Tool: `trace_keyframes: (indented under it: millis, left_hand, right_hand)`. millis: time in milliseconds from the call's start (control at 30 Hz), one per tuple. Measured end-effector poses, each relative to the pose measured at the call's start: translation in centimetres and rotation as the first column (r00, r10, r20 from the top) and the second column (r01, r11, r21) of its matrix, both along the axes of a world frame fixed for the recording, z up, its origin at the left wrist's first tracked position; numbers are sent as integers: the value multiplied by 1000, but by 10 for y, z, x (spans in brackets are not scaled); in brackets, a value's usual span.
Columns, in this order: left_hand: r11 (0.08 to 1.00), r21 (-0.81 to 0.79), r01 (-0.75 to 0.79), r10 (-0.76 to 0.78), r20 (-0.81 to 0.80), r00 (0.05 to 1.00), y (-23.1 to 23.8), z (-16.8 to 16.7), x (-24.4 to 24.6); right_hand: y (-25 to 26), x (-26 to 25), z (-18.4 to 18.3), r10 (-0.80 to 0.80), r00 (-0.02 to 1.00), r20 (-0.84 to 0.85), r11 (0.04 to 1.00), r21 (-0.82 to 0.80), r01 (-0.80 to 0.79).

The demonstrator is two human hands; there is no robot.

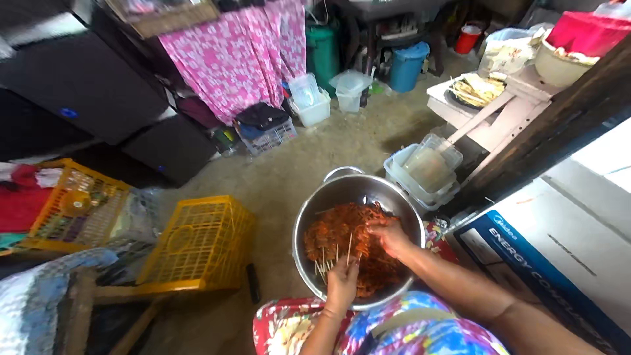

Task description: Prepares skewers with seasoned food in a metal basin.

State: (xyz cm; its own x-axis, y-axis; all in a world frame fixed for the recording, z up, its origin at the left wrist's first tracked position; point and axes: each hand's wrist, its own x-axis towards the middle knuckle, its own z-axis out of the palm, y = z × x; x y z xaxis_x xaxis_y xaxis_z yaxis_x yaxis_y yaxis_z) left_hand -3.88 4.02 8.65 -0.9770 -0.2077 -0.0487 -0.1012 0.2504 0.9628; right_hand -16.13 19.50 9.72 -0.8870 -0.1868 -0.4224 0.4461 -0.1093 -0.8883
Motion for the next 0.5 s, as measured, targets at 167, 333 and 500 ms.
trace_keyframes:
  millis: [167,333,500]
  left_hand:
    - [1000,-13,6,-6,21,1000,-1,2,-1]
    - [1000,-13,12,-12,21,1000,-2,-2,-3]
    - [1000,0,9,-9,12,1000,-1,-2,-2]
  right_hand:
    - [-4,-3,7,-112,993,26,993,-27,113]
    - [-4,-5,10,-175,977,124,976,-105,188]
    - [-5,-3,7,-174,972,160,973,-123,195]
